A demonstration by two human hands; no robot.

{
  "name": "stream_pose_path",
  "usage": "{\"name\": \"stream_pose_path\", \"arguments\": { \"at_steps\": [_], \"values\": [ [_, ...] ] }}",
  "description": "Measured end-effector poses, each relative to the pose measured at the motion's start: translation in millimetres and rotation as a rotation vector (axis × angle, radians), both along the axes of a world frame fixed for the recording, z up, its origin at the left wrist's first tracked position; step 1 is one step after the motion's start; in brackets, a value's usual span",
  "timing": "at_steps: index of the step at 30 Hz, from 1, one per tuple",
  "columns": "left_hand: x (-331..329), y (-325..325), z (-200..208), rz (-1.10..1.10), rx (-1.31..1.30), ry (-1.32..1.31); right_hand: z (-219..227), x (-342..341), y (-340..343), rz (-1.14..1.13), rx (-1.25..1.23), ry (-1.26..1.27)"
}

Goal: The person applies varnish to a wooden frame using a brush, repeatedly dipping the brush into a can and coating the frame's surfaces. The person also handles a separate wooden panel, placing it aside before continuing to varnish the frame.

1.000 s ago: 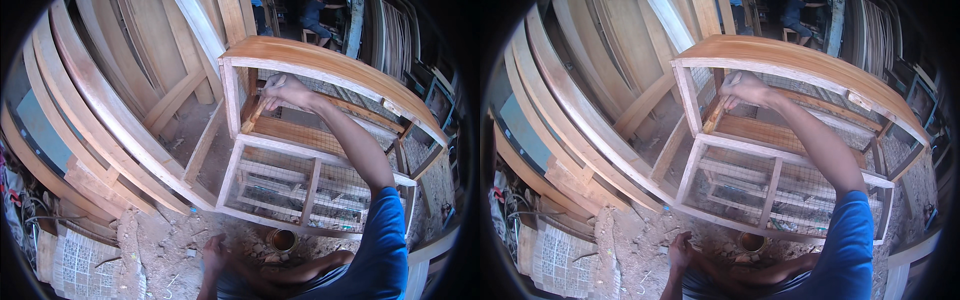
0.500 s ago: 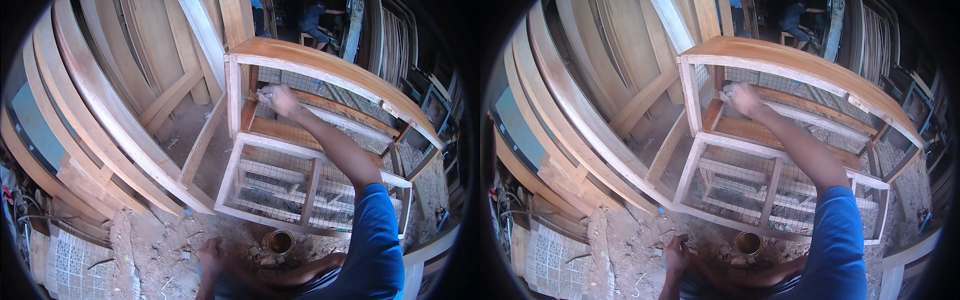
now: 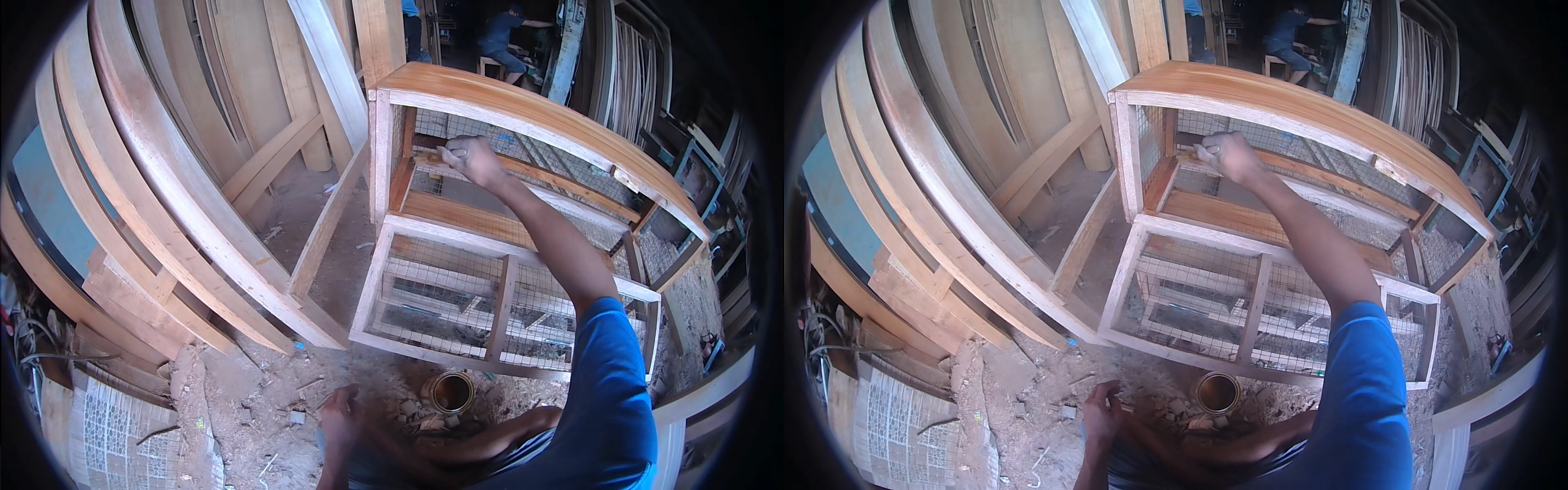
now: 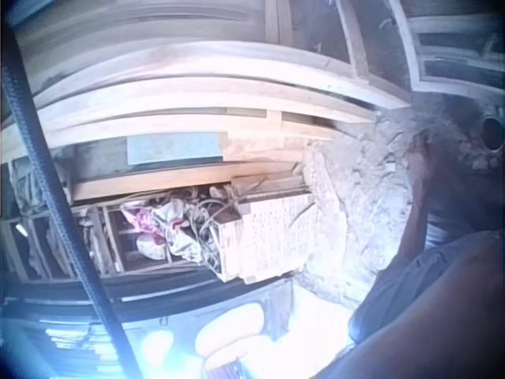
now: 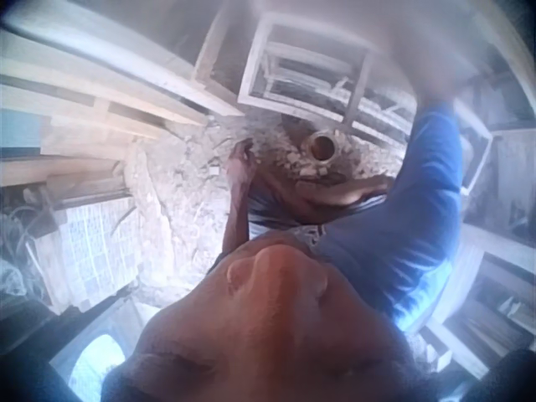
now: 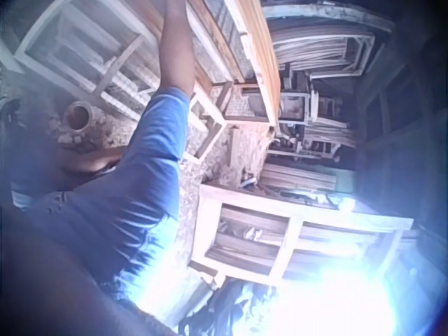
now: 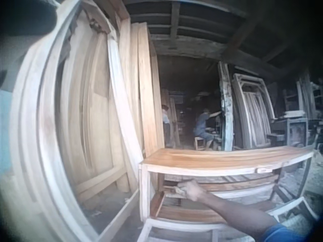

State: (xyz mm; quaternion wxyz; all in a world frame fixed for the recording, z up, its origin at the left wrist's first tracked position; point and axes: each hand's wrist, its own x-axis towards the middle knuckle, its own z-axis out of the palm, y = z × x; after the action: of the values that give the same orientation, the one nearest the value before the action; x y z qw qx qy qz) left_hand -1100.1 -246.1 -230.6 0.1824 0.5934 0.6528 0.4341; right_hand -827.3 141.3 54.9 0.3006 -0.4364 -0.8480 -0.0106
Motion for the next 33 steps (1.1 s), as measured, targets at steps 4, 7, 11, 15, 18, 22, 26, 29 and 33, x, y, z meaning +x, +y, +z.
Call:
{"name": "stream_pose_path", "arguments": {
  "at_steps": [4,7,11,15,18,22,26,29,33],
  "values": [
    [-1,-3,-7,0.015,-0.003,-0.012,5,42,-18,-0.146,-0.016,0.031],
    [-2,0,-9,-0.037,0.02,0.012,10,84,-39,-0.325,-0.037,-0.041],
    [-2,25,0,-0.138,0.063,-0.165,12,139,-63,-0.427,0.02,-0.041],
    [21,72,25,-0.129,0.296,-0.667,5,185,-84,-0.458,0.035,0.049],
    [52,114,52,-0.048,0.62,-0.979,4,218,-95,-0.546,-0.036,0.055],
    [62,155,80,-0.08,0.907,-1.279,19,253,-110,-0.723,-0.055,0.006],
    [60,165,79,-0.266,1.014,-1.008,28,243,-115,-0.777,0.102,-0.107],
    [59,163,72,-0.297,1.089,-0.766,22,188,-91,-0.696,-0.039,-0.279],
    [64,160,70,-0.257,1.06,-0.883,12,92,-50,-0.466,0.093,-0.35]
  ]
}}
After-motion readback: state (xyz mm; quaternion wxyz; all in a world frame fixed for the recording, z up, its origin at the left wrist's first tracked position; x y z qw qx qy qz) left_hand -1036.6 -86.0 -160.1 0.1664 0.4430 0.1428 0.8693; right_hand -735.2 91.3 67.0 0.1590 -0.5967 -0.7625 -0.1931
